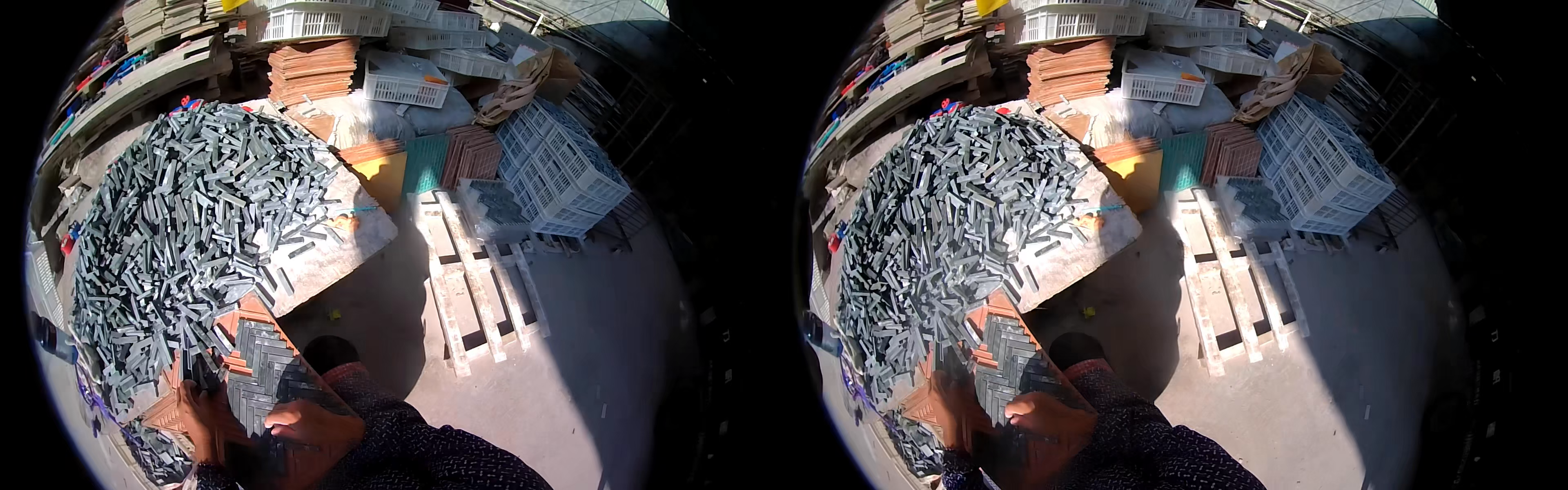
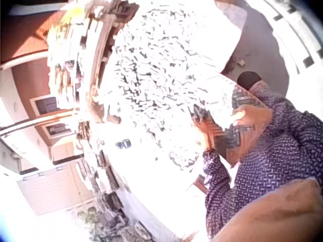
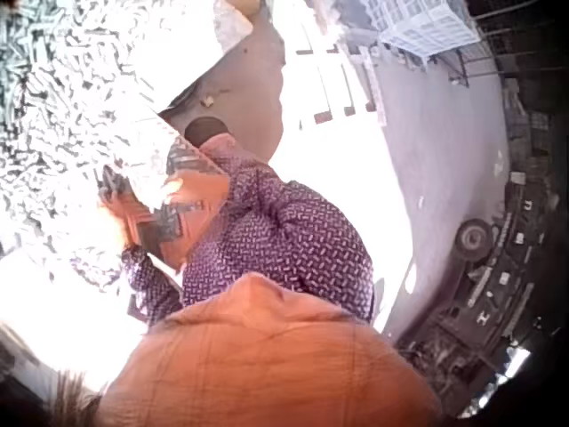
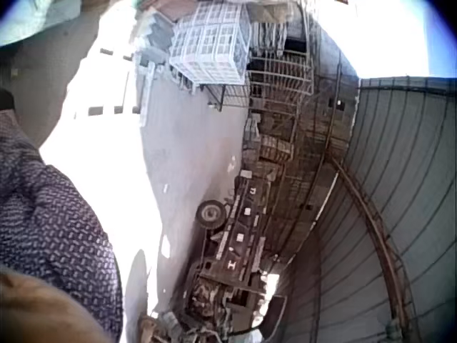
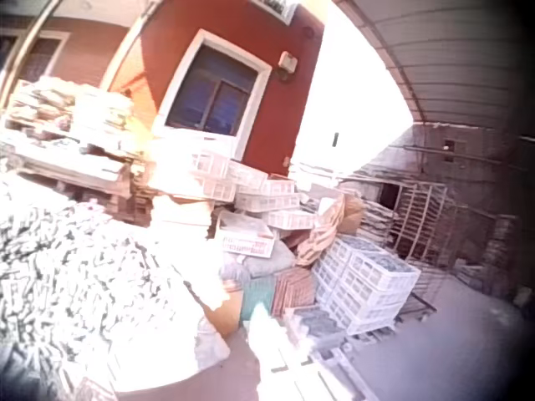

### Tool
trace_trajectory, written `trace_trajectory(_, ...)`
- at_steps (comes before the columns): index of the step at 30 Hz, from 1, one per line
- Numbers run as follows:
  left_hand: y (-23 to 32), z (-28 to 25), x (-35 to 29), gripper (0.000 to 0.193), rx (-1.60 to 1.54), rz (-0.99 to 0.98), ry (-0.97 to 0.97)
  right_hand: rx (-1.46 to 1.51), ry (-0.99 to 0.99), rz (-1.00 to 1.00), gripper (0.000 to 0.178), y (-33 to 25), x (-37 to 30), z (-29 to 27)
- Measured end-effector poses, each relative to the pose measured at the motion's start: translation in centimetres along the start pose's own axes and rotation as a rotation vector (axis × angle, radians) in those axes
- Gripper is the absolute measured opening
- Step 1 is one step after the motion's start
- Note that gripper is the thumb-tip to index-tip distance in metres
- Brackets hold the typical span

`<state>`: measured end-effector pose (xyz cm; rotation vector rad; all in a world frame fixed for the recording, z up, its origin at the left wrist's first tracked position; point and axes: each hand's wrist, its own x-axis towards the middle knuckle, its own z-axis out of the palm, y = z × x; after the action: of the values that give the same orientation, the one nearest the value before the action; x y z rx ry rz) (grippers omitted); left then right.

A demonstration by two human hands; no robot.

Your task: The person places small rectangular tiles by hand onto a square board, arranging them in a herringbone pattern. They repeatedly pick tiles from a pile and press them into place, then flip the board to inspect the pattern.

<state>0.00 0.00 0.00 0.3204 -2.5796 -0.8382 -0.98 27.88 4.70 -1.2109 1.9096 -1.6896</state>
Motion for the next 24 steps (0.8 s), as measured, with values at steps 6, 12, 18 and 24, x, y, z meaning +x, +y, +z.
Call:
trace_trajectory(6, 3.3, -7.0, 0.0, 0.023, -0.071, -0.219, 0.034, -0.142, 0.082, 0.07, 0.017, -0.5, 2.7, 0.9)
trace_trajectory(12, 5.1, -6.3, -7.9, 0.026, -0.314, -0.248, -0.019, -0.236, -0.1, 0.214, 0.018, -1.0, 2.1, 0.6)
trace_trajectory(18, 4.3, -6.3, -9.7, 0.026, -0.37, -0.108, -0.058, -0.34, -0.165, -0.064, 0.025, -1.6, 7.8, 3.0)
trace_trajectory(24, 3.1, -6.5, -8.3, 0.026, -0.477, -0.137, 0.01, -0.502, -0.246, 0.071, 0.024, -1.1, 9.4, 5.6)
